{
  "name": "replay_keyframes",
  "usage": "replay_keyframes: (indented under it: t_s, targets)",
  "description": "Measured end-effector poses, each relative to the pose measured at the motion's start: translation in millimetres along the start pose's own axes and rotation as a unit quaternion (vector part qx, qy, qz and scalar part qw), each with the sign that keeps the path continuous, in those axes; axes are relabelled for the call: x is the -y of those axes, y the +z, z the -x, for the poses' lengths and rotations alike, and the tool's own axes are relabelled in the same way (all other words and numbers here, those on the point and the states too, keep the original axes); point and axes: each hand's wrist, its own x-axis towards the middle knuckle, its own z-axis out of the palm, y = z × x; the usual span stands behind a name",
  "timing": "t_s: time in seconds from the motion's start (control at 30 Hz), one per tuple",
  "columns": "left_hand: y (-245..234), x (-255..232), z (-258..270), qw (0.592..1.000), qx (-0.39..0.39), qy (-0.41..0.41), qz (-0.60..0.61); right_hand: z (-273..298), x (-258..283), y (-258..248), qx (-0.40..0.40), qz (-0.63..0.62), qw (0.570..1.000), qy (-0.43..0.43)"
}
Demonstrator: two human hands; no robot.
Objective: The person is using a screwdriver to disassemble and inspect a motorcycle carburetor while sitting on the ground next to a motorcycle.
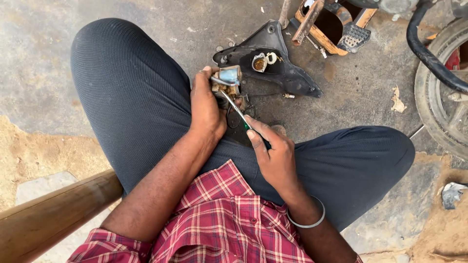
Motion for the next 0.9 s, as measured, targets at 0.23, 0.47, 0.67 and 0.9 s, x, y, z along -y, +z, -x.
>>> replay_keyframes:
  t_s: [0.23, 0.47, 0.67, 0.9]
  targets:
    - [-1, 1, 2, 1.0, 0.004, 0.017, -0.022, -1, 7, 20, -0.012, -0.038, 0.999, 0.012]
    - [2, -2, 5, 0.997, -0.003, 0.056, 0.049, 4, 19, 8, -0.036, 0.014, 0.999, -0.033]
    - [-16, 24, -17, 0.985, 0.017, 0.171, -0.029, 3, 32, -15, -0.058, 0.18, 0.982, -0.028]
    - [2, 11, 0, 0.977, -0.01, 0.147, -0.151, -6, 41, -32, -0.04, 0.381, 0.917, -0.111]
